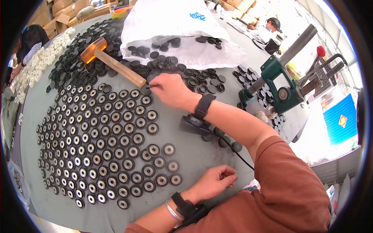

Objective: The person taps metal bearings with a mallet, picks up black plastic caps from a pile, and presses them onto the bearings by hand. They then place the assembly into a manual press machine and pull the lever to secure the components.

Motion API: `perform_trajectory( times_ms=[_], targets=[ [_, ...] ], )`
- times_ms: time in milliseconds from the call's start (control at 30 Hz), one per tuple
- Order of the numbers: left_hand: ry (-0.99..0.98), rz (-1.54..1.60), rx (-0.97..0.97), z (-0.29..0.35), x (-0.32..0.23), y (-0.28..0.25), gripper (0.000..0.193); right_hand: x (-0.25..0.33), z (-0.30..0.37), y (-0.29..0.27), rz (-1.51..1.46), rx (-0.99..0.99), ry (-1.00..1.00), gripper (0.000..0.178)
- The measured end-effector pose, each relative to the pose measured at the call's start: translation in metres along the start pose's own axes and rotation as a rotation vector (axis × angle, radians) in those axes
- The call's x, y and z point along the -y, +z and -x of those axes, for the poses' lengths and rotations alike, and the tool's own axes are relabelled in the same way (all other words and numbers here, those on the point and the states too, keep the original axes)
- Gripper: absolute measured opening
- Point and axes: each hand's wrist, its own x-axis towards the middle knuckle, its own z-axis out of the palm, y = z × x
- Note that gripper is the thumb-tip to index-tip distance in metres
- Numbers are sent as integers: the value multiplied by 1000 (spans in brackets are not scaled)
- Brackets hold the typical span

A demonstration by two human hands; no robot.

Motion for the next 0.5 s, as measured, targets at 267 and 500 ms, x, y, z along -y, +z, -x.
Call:
perform_trajectory(
  times_ms=[267,500],
  targets=[
    [10,-12,-5,-1,5,2,25,12,14,8,65,122,-158,17],
    [10,-10,3,-1,6,0,24,9,19,18,240,217,-310,22]
  ],
)
